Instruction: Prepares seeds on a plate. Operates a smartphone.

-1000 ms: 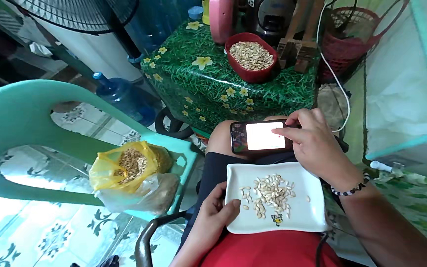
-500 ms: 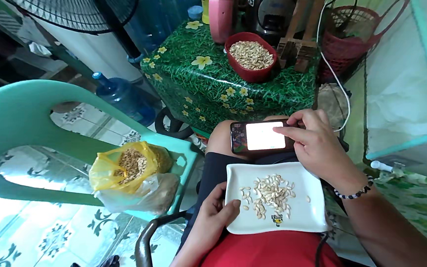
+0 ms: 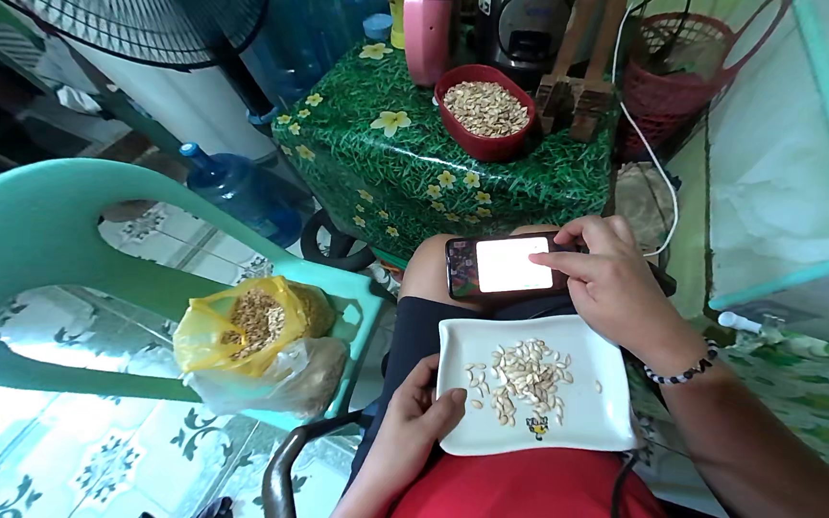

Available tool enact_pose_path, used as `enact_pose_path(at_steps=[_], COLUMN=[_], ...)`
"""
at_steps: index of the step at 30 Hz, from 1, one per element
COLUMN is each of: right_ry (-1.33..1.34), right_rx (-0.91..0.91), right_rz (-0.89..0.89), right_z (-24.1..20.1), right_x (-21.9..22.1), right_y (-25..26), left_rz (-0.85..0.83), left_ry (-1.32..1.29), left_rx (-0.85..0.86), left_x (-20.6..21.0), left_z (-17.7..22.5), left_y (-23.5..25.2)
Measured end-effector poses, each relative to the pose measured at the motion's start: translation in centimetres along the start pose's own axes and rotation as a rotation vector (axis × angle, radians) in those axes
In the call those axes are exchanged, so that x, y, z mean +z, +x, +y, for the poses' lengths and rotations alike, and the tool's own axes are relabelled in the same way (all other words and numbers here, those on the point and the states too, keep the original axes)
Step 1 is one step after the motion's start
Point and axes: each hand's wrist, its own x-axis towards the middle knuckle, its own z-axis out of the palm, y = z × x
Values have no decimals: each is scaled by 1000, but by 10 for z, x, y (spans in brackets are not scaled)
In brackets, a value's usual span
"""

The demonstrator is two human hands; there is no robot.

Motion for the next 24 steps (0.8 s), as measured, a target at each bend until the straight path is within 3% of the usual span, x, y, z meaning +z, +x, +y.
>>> enact_pose_path(at_steps=[24], right_ry=[45], right_rx=[-49], right_rz=[-9], right_z=[0], right_x=[-3], right_y=[-9], left_rz=[-2], left_ry=[10], left_rx=[15], left_x=[0], left_z=[0], left_y=[0])
